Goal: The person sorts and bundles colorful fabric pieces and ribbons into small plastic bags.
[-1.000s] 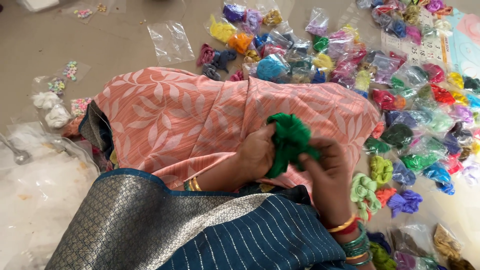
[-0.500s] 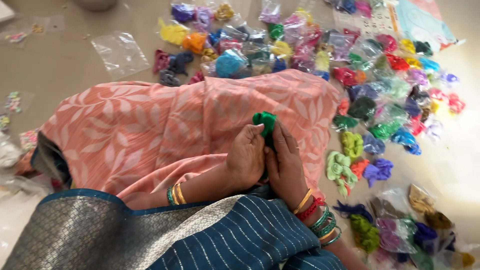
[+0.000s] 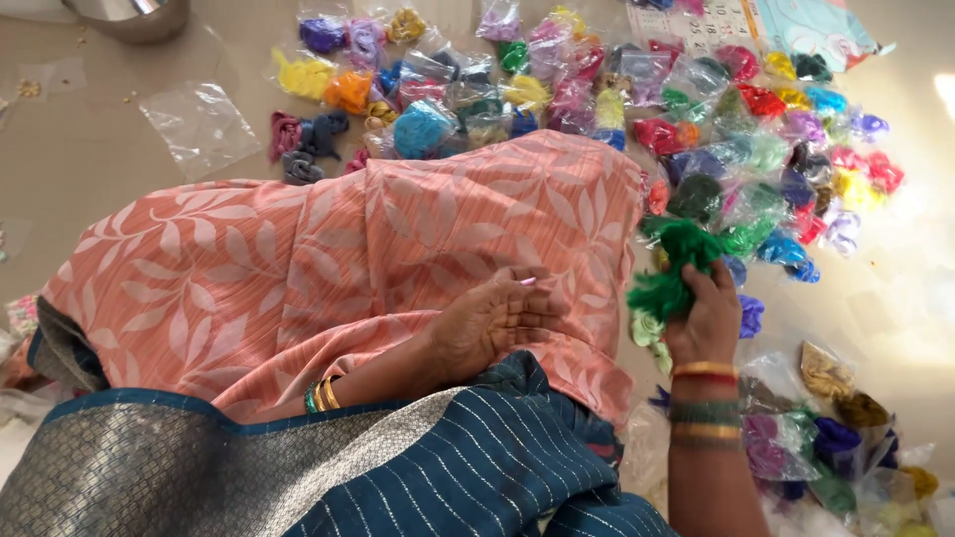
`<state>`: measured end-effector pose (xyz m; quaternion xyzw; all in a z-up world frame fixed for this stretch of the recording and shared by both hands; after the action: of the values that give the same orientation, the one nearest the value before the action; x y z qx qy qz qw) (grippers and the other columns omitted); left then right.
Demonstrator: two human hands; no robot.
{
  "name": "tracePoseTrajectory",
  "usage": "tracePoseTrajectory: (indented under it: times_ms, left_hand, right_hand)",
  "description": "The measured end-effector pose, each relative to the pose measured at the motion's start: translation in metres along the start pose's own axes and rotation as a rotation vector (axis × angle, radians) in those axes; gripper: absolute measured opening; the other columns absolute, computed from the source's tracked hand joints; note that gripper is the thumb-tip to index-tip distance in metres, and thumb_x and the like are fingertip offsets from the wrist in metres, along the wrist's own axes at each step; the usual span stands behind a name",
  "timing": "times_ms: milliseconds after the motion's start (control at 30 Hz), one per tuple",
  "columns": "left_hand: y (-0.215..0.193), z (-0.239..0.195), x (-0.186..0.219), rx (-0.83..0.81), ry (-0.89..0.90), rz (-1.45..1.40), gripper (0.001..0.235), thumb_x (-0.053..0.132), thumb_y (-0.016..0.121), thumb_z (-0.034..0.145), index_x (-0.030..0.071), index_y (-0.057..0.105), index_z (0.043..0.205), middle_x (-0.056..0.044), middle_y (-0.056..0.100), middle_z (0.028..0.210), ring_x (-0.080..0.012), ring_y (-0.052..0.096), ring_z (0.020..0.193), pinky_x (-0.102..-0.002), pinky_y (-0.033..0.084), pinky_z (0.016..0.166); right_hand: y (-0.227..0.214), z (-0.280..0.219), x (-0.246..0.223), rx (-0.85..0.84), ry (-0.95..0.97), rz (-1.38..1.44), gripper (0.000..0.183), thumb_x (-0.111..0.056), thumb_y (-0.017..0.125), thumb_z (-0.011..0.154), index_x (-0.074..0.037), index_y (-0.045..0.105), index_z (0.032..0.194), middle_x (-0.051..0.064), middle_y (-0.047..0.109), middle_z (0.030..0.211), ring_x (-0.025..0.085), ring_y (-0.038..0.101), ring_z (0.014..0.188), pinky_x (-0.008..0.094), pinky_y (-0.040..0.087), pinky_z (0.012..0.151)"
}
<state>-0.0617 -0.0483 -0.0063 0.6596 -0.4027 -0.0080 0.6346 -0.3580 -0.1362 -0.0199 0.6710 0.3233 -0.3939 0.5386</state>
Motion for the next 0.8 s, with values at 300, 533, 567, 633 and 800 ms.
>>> tracePoseTrajectory:
  times_ms: [300, 533, 567, 633, 800]
  left_hand:
    - [-0.008, 0.0, -0.001, -0.038, -0.016, 0.025, 0.035, 0.028, 0.051, 0.107, 0.002, 0.058, 0.129, -0.021, 0.073, 0.114, -0.0244, 0.071, 0.102, -0.034, 0.057, 0.089]
    - [-0.01, -0.001, 0.001, -0.058, -0.009, 0.022, 0.034, 0.027, 0.051, 0.107, -0.001, 0.061, 0.124, -0.02, 0.073, 0.11, -0.0243, 0.072, 0.099, -0.035, 0.057, 0.087]
    - [-0.009, -0.001, 0.002, -0.061, -0.005, 0.029, 0.032, 0.026, 0.051, 0.108, -0.001, 0.061, 0.122, -0.019, 0.073, 0.109, -0.0243, 0.072, 0.099, -0.034, 0.057, 0.087]
    - [-0.008, -0.001, 0.002, -0.062, 0.002, 0.031, 0.031, 0.025, 0.051, 0.108, -0.001, 0.062, 0.12, -0.019, 0.073, 0.109, -0.0243, 0.072, 0.099, -0.034, 0.057, 0.087]
    - [-0.008, -0.001, 0.001, -0.02, -0.001, 0.052, 0.027, 0.023, 0.053, 0.107, 0.0, 0.061, 0.119, -0.018, 0.074, 0.106, -0.0231, 0.073, 0.095, -0.034, 0.058, 0.084]
  right_hand:
    - [-0.141, 0.158, 0.2, -0.086, -0.581, -1.602, 0.037, -0.014, 0.052, 0.106, -0.004, 0.056, 0.141, 0.019, 0.065, 0.135, 0.039, 0.067, 0.114, 0.046, 0.054, 0.097]
    - [-0.099, 0.084, 0.191, -0.163, -0.606, -1.779, 0.083, -0.035, 0.058, 0.093, 0.003, 0.025, 0.159, 0.026, 0.036, 0.159, 0.045, 0.038, 0.139, 0.054, 0.042, 0.106]
    - [-0.087, 0.072, 0.177, -0.146, -0.524, -1.77, 0.082, -0.036, 0.056, 0.096, -0.001, 0.023, 0.162, 0.023, 0.032, 0.163, 0.041, 0.034, 0.145, 0.055, 0.035, 0.111]
    - [-0.08, 0.051, 0.16, -0.134, -0.442, -1.763, 0.08, -0.038, 0.055, 0.098, -0.004, 0.022, 0.164, 0.02, 0.028, 0.167, 0.038, 0.029, 0.151, 0.055, 0.028, 0.116]
    - [-0.093, 0.015, 0.154, -0.009, -0.598, -2.344, 0.074, -0.043, 0.05, 0.101, -0.027, 0.022, 0.169, 0.004, 0.019, 0.175, 0.026, 0.016, 0.161, 0.066, 0.002, 0.119]
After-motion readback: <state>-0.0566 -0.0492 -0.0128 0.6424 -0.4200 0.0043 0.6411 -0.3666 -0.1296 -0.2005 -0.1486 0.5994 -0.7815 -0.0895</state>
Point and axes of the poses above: each hand's wrist, its own z-axis towards the middle knuckle, its own y-axis out of the palm, x = y × z, the point moved 3 cm from there along z, towards the middle knuckle
